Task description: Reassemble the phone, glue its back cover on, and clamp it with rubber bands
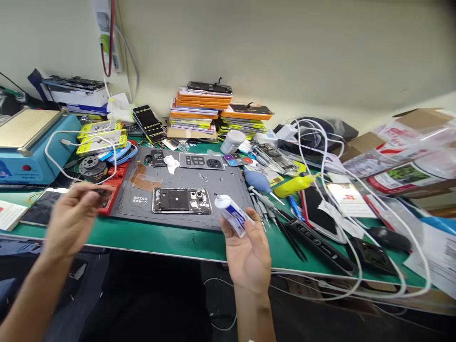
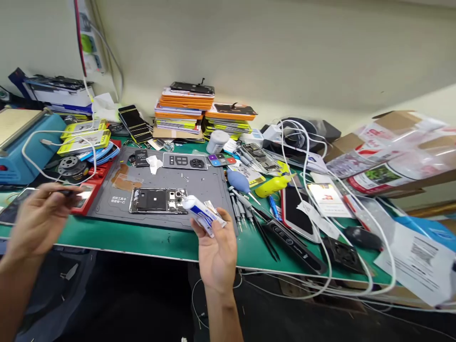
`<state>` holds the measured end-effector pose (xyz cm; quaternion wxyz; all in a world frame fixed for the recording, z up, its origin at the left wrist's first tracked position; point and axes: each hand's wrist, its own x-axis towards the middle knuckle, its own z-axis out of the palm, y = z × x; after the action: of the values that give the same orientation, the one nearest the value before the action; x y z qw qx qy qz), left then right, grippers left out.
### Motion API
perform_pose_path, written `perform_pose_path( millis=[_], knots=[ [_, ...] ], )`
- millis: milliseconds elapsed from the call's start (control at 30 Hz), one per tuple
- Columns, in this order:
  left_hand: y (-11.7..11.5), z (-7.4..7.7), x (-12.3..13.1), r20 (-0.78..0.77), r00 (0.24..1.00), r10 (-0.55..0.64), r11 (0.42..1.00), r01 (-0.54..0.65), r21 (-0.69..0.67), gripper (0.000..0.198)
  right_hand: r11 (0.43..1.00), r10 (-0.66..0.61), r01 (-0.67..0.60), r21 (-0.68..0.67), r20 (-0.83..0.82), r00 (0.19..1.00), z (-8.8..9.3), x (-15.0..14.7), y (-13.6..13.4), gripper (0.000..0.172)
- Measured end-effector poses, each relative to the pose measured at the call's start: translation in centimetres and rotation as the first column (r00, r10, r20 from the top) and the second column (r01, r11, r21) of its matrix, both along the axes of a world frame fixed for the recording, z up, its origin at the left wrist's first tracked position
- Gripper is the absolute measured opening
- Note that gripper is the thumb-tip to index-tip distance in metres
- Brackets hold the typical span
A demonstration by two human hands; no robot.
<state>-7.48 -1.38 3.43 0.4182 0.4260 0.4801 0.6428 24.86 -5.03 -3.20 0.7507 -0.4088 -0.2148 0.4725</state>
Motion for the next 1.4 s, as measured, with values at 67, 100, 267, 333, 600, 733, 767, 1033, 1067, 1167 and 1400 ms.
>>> perform_pose_path(
  millis=[67,100,267,333,600,733,767,1033,1067,1167,1400],
  knots=[
    [0.1,-1.2,3.4,0.315,0.932,-0.182,0.975,0.211,-0.062,0.039,0.999,0.027,-0.028,0.034,0.006,1.000,0.3,-2.1,-0.3,0.043],
    [0.2,-1.7,4.9,0.417,0.882,-0.221,0.957,0.280,-0.083,0.039,0.998,0.024,-0.025,0.058,0.012,1.000,0.5,-3.1,-0.4,0.044],
    [0.0,-2.6,9.4,0.612,0.733,-0.297,0.879,0.460,-0.125,0.028,0.990,-0.065,0.055,0.133,0.073,0.995,0.4,-6.0,-1.1,0.040],
    [-0.3,-2.5,9.8,0.623,0.716,-0.315,0.866,0.486,-0.121,0.029,0.990,-0.073,0.059,0.127,0.110,0.991,0.1,-6.2,-1.2,0.039],
    [-1.1,-2.0,9.8,0.570,0.699,-0.433,0.829,0.557,-0.054,0.044,0.990,-0.085,0.066,0.122,0.155,0.984,-0.7,-6.4,-1.2,0.035],
    [-1.1,-2.1,9.6,0.541,0.714,-0.444,0.840,0.542,-0.026,0.047,0.989,-0.103,0.082,0.126,0.172,0.980,-0.7,-6.7,-1.2,0.034],
    [-1.1,-2.2,9.6,0.531,0.722,-0.443,0.844,0.535,-0.024,0.047,0.988,-0.106,0.084,0.129,0.178,0.978,-0.7,-6.7,-1.2,0.034],
    [-0.9,-2.6,9.6,0.487,0.753,-0.443,0.853,0.522,-0.030,0.047,0.991,-0.098,0.077,0.112,0.191,0.977,-0.6,-6.7,-1.3,0.035],
    [-0.9,-2.6,9.6,0.485,0.754,-0.444,0.852,0.522,-0.032,0.047,0.991,-0.096,0.076,0.107,0.193,0.977,-0.6,-6.7,-1.3,0.034],
    [-0.9,-2.5,9.6,0.483,0.756,-0.442,0.853,0.521,-0.034,0.047,0.992,-0.098,0.079,0.101,0.206,0.974,-0.6,-6.8,-1.4,0.033],
    [-0.7,-2.6,9.4,0.483,0.759,-0.437,0.852,0.521,-0.049,0.049,0.992,-0.091,0.070,0.104,0.208,0.974,-0.5,-6.8,-1.4,0.034]
  ],
)
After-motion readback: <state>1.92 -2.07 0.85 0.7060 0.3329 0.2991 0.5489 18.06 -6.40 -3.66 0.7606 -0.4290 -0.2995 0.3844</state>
